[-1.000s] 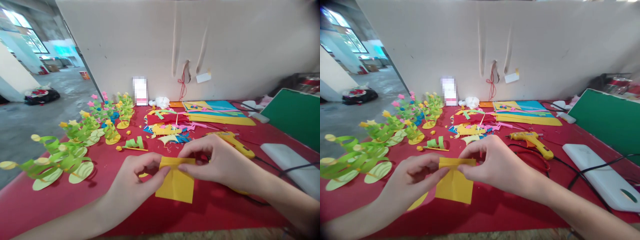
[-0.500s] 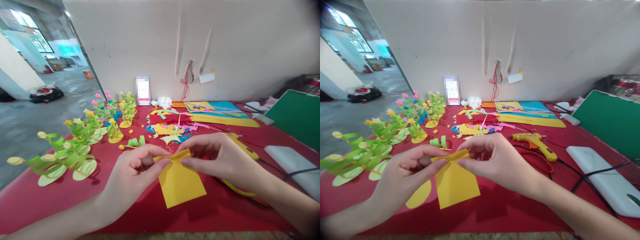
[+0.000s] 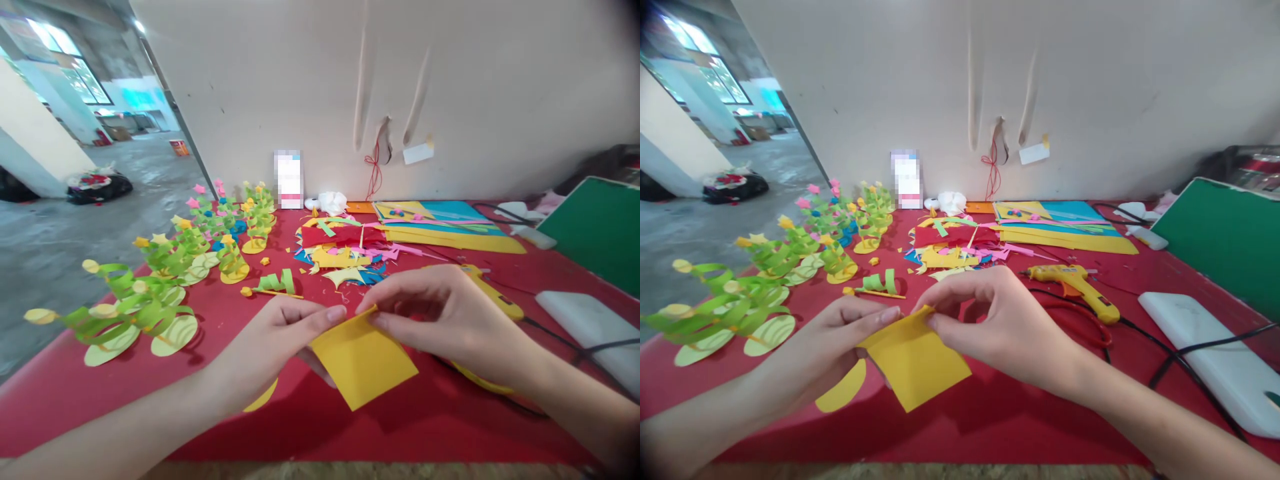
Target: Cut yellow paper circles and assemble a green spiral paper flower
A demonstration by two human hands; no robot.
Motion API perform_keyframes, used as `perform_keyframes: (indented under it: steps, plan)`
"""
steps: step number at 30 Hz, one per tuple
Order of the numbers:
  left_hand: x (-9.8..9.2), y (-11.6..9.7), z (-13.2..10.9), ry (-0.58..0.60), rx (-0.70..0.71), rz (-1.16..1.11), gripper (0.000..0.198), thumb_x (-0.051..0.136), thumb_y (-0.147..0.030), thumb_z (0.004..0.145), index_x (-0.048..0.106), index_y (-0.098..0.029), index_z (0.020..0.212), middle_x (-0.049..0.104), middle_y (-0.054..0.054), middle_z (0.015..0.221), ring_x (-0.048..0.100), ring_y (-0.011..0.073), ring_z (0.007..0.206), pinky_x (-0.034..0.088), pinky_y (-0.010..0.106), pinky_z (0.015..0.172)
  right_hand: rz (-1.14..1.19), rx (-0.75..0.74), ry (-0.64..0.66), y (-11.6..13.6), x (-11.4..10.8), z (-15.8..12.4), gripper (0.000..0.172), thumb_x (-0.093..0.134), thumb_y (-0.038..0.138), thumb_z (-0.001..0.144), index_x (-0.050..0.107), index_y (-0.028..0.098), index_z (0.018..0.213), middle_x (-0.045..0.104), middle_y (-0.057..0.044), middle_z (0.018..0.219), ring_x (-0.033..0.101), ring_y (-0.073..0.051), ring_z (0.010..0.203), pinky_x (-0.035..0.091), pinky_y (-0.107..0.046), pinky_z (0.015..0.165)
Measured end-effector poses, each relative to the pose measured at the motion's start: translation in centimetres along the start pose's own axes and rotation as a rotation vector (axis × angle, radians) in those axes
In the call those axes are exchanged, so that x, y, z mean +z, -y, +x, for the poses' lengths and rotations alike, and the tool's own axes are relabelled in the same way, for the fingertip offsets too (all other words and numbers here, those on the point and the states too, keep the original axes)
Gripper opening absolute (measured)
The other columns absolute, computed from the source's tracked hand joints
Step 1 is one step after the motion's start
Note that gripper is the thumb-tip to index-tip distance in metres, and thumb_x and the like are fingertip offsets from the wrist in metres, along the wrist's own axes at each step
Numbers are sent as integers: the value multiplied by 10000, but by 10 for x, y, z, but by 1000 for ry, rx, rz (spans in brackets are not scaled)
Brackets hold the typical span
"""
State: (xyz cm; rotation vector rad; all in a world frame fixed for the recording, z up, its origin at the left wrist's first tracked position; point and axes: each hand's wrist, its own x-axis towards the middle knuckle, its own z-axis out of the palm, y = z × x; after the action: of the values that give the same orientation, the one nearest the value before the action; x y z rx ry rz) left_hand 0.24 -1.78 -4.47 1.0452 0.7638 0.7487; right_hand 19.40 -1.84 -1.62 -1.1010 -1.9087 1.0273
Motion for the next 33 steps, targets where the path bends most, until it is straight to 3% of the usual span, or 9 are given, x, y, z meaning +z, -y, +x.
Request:
perform_keyframes:
  steps: [7,11,16,21,24,33]
  plan:
    - [2,-5,1,67,-39,143,186,577,-248,773,693,-193,637,674,-31,615,597,77,569,484,134,515,-13,7,24,2,1,0,213,535,22,680,660,184,736,592,57,574,505,-23,468,372,-75,394]
    - [4,-6,0,15,24,356,179,582,-267,761,687,-193,636,626,-42,568,504,52,502,424,127,490,14,69,66,3,3,-1,215,519,33,695,647,190,766,567,63,565,462,-15,396,365,-82,355]
    - [5,-9,-3,-68,133,624,227,559,-304,764,645,-164,609,474,-48,506,360,47,459,303,137,406,-3,72,72,3,2,-1,179,543,76,714,643,205,788,606,57,605,510,-32,450,385,-85,374]
    - [2,-6,-5,-28,198,807,266,502,-307,803,590,-146,612,365,-50,505,281,52,457,232,164,386,-36,90,174,4,-1,1,122,543,195,762,643,210,830,672,24,784,597,-81,662,450,-119,508]
    - [2,-4,-6,-8,223,888,316,469,-291,823,540,-141,554,270,-60,489,211,49,439,174,179,368,-92,100,171,4,3,1,95,550,235,757,639,201,752,658,24,703,584,-89,597,436,-145,478]
    - [8,0,-15,30,412,1193,273,468,-224,828,570,-155,585,324,-74,460,233,35,414,204,174,393,-118,99,192,7,8,-6,116,563,253,755,656,221,694,641,56,598,523,-59,497,387,-125,431]
